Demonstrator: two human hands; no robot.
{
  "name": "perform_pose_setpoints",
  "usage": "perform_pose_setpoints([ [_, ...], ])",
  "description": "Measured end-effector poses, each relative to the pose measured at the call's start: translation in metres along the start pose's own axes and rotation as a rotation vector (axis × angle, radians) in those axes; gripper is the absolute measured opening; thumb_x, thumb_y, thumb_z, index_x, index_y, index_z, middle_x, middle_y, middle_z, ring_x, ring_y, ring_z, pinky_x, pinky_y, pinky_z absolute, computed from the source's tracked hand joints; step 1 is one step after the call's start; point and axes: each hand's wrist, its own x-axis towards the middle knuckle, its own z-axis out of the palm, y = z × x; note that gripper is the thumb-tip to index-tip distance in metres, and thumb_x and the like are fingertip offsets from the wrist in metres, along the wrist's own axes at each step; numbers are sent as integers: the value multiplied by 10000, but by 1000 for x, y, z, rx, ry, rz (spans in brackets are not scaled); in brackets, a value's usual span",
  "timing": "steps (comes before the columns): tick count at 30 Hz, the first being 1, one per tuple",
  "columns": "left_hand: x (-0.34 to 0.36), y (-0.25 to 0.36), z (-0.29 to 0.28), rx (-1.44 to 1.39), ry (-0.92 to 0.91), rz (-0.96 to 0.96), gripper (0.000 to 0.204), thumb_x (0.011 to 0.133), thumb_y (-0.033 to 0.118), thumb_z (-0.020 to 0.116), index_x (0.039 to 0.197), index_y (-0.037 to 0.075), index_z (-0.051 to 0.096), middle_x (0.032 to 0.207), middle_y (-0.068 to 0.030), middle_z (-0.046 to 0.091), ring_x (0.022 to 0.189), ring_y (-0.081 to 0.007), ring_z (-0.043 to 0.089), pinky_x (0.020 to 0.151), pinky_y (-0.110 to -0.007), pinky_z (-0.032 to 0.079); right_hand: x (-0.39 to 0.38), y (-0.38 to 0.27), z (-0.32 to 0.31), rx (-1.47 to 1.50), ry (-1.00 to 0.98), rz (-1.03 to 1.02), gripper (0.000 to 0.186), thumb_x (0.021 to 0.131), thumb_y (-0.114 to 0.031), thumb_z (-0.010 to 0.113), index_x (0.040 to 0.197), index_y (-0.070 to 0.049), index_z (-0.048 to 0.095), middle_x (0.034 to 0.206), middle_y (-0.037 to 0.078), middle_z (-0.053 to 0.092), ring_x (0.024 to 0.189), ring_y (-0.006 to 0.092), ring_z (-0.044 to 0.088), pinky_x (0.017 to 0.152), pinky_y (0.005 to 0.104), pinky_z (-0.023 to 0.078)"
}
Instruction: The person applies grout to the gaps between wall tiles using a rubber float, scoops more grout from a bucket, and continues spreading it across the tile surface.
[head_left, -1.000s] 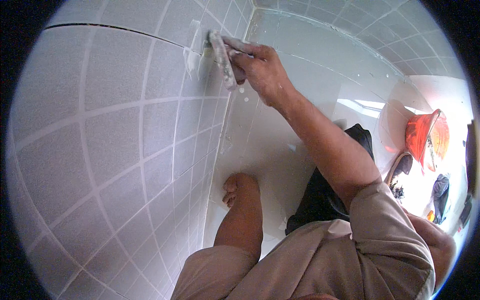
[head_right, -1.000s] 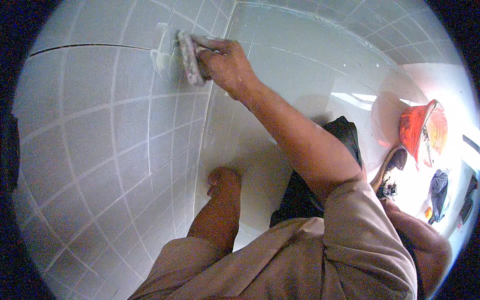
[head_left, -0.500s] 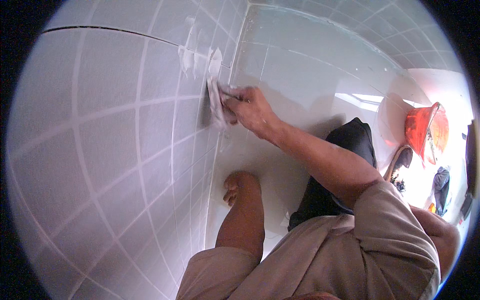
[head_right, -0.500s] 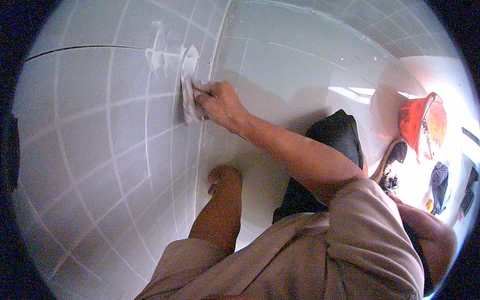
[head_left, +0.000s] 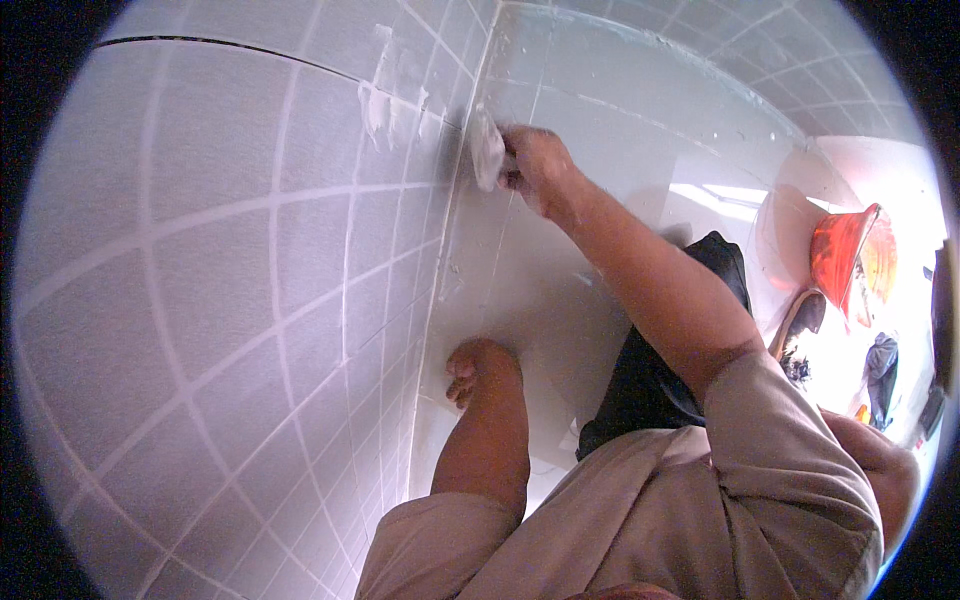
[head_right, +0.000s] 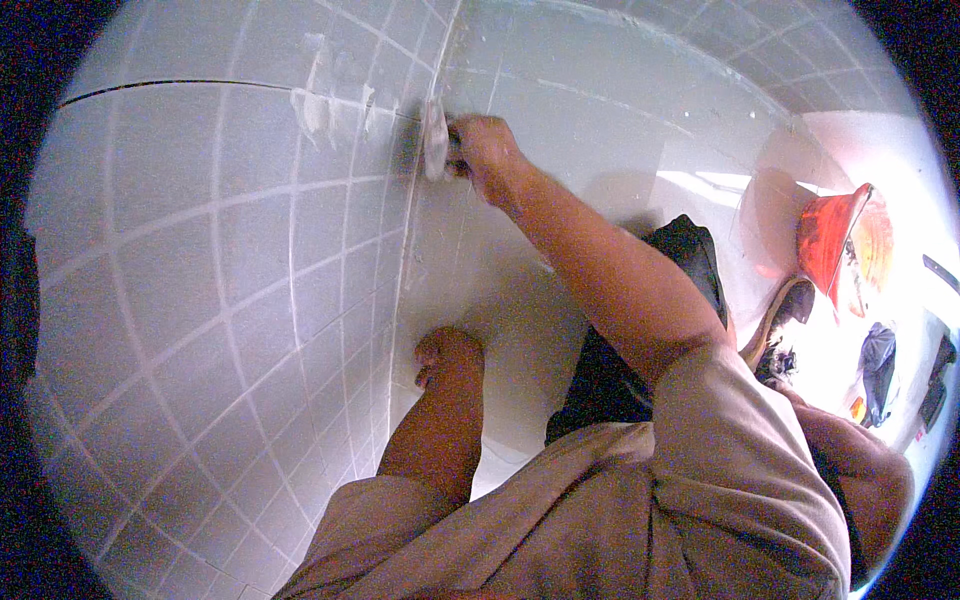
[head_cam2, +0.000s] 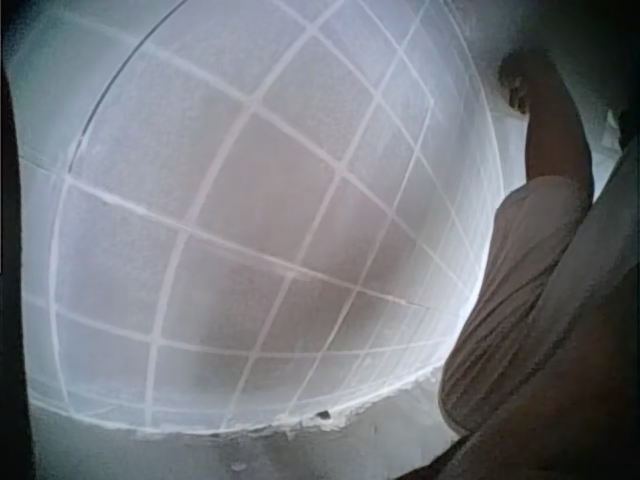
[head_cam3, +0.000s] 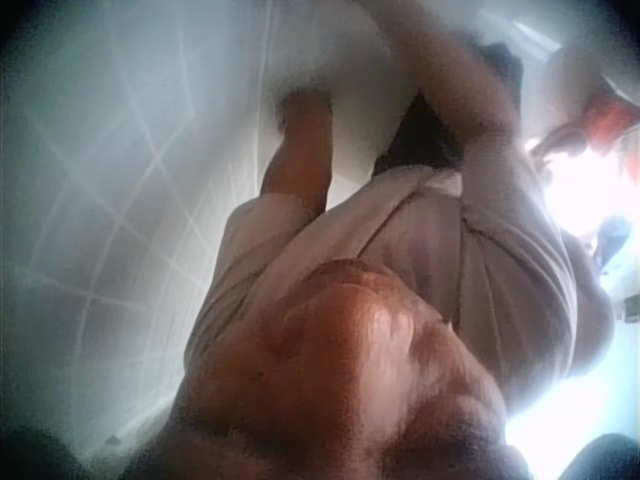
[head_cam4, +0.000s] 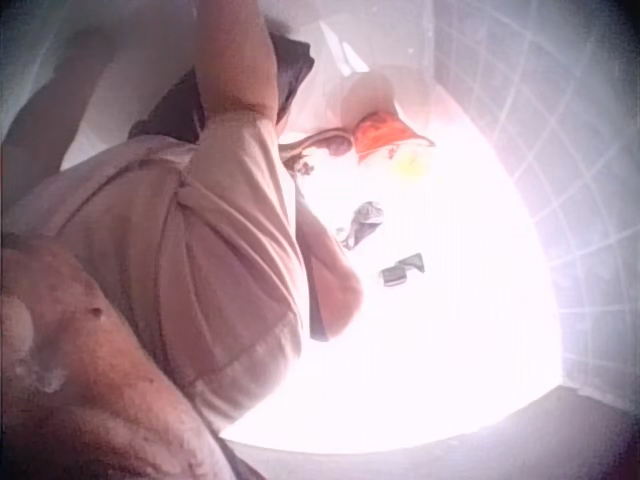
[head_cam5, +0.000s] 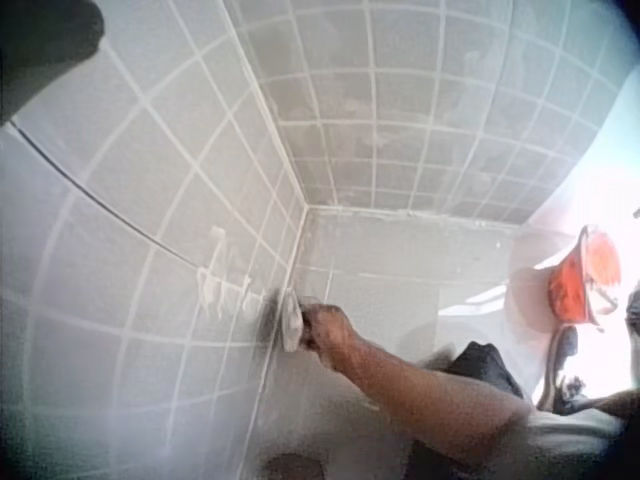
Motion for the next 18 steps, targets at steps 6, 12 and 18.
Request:
perform_pose_setpoints([
  [6,-3,1,9,-488,123,23,515,1038,443,341,1453,225,553,1458,-68,581,1353,-210,540,1117,-382,353,2,44,25,-155,-78,158,290,968,-281,600,884,-25,705,804,99,678,666,224,655,579,405,540],
  [12,-9,-2,13,-686,355,-39,513,1040,418,359,1480,207,519,1522,-68,516,1371,-222,520,1130,-412,327,44,-9,-20,236,67,91,233,984,-167,532,869,-16,666,752,122,644,616,226,632,499,420,521],
  [18,-4,-8,7,4,89,80,526,1028,438,381,1496,230,501,1541,-23,499,1368,-226,522,1114,-405,318,14,-24,7,259,-15,185,211,1014,-107,456,1014,13,630,854,93,605,698,182,606,555,352,520],
])
